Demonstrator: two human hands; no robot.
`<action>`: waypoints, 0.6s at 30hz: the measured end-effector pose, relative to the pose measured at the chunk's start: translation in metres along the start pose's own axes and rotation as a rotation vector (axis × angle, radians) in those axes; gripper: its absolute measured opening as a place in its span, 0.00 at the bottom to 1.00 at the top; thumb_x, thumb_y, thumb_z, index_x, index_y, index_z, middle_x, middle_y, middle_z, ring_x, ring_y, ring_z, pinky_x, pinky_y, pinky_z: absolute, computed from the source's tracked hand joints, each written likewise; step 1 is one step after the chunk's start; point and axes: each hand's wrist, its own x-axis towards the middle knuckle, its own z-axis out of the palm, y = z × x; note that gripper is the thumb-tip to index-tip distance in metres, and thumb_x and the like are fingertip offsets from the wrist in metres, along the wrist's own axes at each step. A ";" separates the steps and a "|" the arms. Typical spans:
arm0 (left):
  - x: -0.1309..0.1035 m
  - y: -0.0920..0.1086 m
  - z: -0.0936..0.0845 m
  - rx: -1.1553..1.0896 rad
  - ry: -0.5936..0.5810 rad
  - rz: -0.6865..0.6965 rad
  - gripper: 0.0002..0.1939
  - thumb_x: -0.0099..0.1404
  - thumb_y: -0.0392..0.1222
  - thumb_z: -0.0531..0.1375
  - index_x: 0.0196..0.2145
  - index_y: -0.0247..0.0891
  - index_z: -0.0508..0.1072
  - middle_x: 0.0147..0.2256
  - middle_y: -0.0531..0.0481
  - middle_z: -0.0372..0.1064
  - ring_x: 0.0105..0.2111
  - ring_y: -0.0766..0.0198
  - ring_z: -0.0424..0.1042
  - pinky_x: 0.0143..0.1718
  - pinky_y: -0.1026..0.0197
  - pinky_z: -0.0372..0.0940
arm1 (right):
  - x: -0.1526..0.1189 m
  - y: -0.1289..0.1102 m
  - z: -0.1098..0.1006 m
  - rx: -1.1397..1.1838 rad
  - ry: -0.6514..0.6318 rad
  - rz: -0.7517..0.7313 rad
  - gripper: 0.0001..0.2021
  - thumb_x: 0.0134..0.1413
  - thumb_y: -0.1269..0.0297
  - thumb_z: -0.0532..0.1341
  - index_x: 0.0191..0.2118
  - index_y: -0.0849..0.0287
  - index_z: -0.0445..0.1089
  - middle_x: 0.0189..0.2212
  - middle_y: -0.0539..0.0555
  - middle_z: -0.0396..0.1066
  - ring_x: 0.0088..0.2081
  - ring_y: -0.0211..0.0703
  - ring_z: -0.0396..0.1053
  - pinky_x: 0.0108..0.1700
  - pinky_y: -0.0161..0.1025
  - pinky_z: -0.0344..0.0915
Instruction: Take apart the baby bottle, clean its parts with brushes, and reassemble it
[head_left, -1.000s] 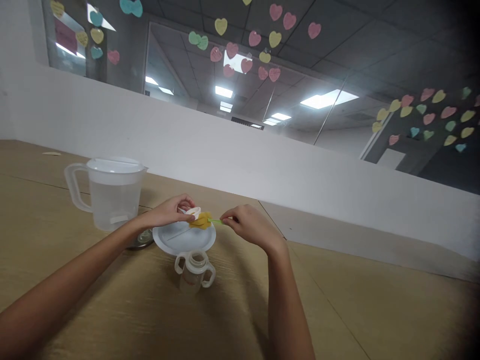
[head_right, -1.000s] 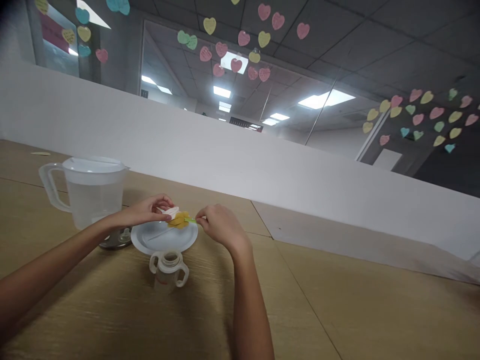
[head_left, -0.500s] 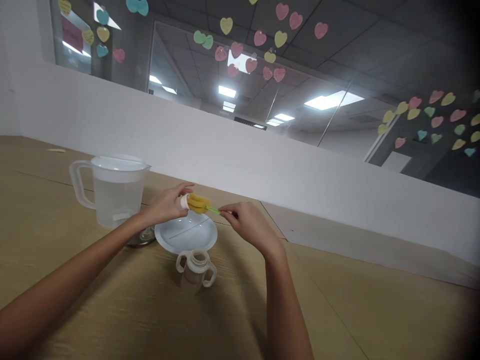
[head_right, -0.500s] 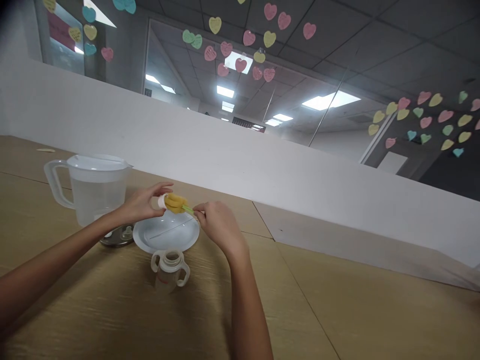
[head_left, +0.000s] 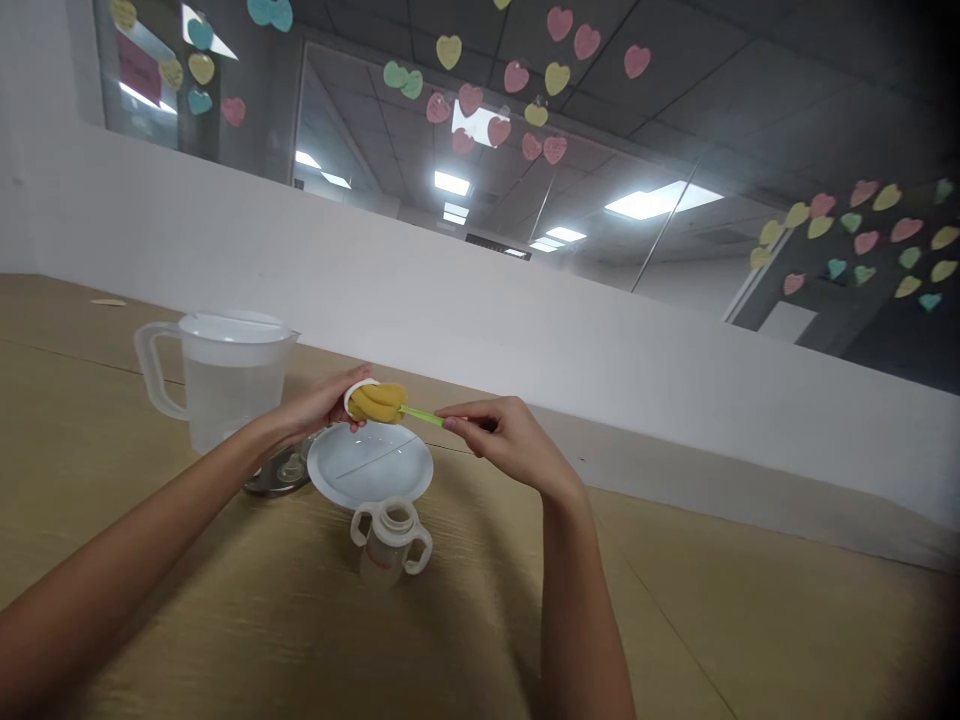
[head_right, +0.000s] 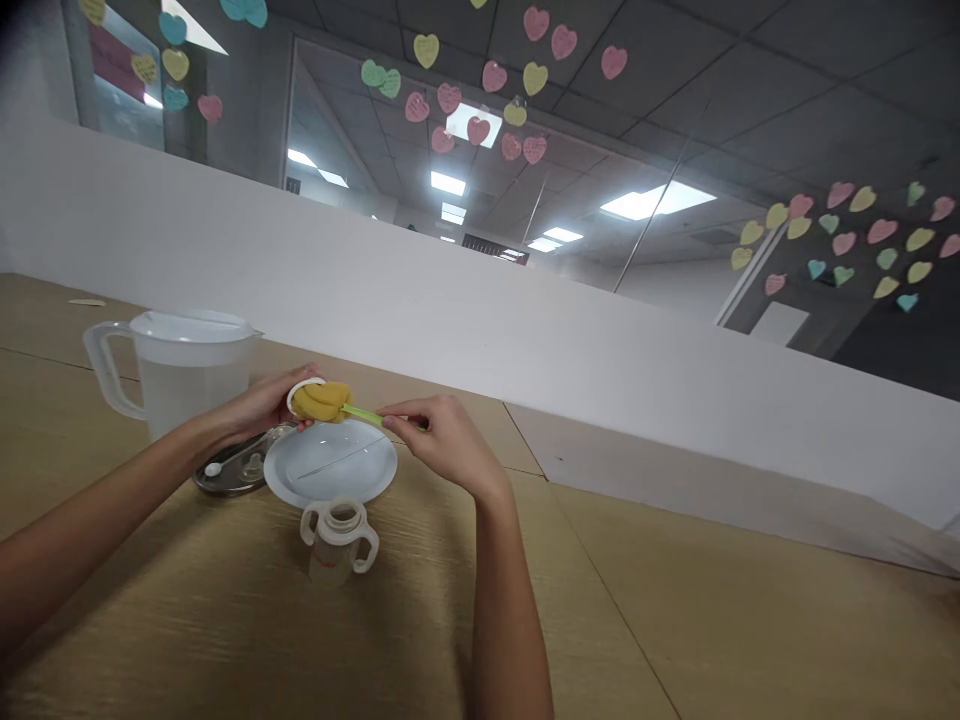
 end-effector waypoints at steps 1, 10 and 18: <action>0.000 0.000 0.001 0.038 -0.012 -0.006 0.29 0.58 0.63 0.52 0.35 0.31 0.74 0.26 0.47 0.70 0.21 0.67 0.65 0.22 0.63 0.63 | 0.000 0.000 0.000 -0.006 0.001 0.004 0.14 0.57 0.62 0.55 0.42 0.59 0.76 0.27 0.52 0.74 0.27 0.37 0.68 0.30 0.33 0.61; 0.002 -0.008 -0.061 1.116 0.052 0.092 0.24 0.55 0.51 0.55 0.47 0.37 0.70 0.45 0.41 0.70 0.46 0.51 0.67 0.48 0.54 0.60 | 0.001 0.007 0.005 -0.271 0.084 0.074 0.13 0.58 0.66 0.53 0.40 0.56 0.76 0.36 0.51 0.76 0.31 0.39 0.69 0.33 0.35 0.61; 0.008 -0.043 -0.090 1.223 -0.150 -0.313 0.20 0.35 0.41 0.62 0.31 0.40 0.74 0.32 0.46 0.73 0.33 0.51 0.71 0.31 0.58 0.63 | 0.000 0.009 0.001 -0.313 0.053 0.149 0.14 0.58 0.66 0.52 0.40 0.56 0.75 0.37 0.52 0.76 0.31 0.39 0.70 0.34 0.35 0.60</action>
